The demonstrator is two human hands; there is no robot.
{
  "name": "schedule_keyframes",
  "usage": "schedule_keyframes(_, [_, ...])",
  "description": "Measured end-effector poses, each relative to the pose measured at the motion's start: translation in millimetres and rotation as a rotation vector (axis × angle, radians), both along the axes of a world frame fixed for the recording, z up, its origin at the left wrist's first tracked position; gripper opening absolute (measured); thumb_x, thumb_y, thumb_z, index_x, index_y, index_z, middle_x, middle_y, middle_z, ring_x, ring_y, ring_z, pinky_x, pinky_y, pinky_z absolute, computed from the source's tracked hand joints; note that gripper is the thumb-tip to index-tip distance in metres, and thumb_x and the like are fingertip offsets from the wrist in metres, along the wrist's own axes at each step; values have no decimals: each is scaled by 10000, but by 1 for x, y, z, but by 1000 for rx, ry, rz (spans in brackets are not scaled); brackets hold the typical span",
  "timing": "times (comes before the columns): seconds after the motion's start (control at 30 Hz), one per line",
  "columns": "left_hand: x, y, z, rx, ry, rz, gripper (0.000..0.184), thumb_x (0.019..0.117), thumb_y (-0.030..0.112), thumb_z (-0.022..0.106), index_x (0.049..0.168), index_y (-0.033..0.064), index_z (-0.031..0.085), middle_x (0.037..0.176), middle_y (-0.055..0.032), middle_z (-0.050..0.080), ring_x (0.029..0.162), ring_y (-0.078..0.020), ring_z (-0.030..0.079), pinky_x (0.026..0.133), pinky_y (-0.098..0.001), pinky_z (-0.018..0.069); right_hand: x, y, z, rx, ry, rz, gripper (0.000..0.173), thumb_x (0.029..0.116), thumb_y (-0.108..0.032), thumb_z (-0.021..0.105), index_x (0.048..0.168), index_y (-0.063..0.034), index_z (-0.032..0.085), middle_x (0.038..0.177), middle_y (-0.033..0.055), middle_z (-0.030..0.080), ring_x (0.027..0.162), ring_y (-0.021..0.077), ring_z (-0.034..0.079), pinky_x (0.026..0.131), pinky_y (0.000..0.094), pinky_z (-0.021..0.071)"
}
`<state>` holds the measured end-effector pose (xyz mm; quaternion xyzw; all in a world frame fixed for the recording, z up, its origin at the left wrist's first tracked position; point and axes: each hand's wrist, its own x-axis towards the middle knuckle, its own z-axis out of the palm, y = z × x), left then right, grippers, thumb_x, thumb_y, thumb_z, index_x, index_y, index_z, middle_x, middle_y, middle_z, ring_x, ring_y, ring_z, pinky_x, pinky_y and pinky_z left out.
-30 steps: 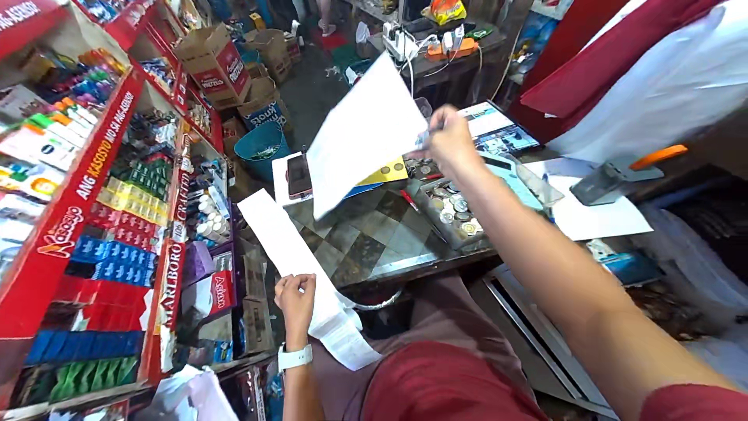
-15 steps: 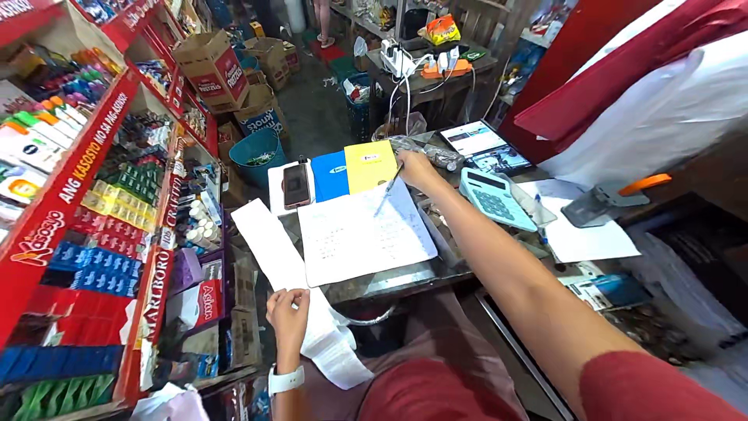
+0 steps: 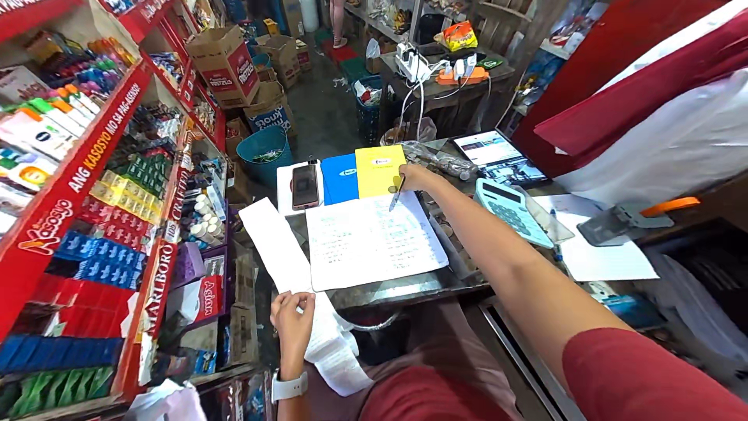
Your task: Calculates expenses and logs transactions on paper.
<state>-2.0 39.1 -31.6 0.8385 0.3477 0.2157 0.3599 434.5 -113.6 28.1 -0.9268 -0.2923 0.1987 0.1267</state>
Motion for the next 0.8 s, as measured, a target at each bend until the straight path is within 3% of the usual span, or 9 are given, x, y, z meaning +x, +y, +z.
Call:
schedule_keyframes(0.17, [1,-1,-3,12,-20,8,208,898,251,662,857,78,770,839,-46,708,1163,-365,559,1025,-616,316,-6,10,10,174,29,-51,376,816,-5,809,1140,81,638,1141,317,651,1112,482,624,951,661,474])
schedule_keyframes(0.3, [1,-2,-1,19,-16,8,209,899,250,664,860,76,772,846,-56,711,1170,-376,555,1024,-621,310,-19,17,0,109,23,-55,532,782,-29,858,1227,105,602,1229,333,626,1201,501,591,1012,662,453])
schedule_keyframes(0.47, [0,-1,-1,24,-15,-8,231,916,249,655,890,55,776,881,-88,726,1179,-404,561,1043,-649,307,-24,15,1,116,67,-64,508,831,-55,817,1253,107,586,1239,330,623,1193,481,602,998,655,462])
schedule_keyframes(0.6, [-2,0,-1,19,-7,-13,234,923,247,652,904,46,771,887,-93,723,1180,-401,554,1039,-640,303,-39,-20,54,123,33,0,454,828,21,796,1226,93,588,1210,319,628,1160,478,611,988,650,469])
schedule_keyframes(0.7, [-2,0,1,12,-8,-19,239,920,250,653,903,42,770,888,-99,718,1188,-409,546,1038,-639,303,-58,-68,97,-21,25,150,326,845,43,772,1137,85,634,1074,276,663,1034,441,644,914,641,491])
schedule_keyframes(0.8, [-3,1,4,16,-13,-27,251,928,245,641,906,30,767,879,-103,710,1185,-413,538,1026,-638,303,-87,-97,122,-259,85,210,281,892,26,746,1142,79,630,1072,254,651,1036,410,630,930,598,481])
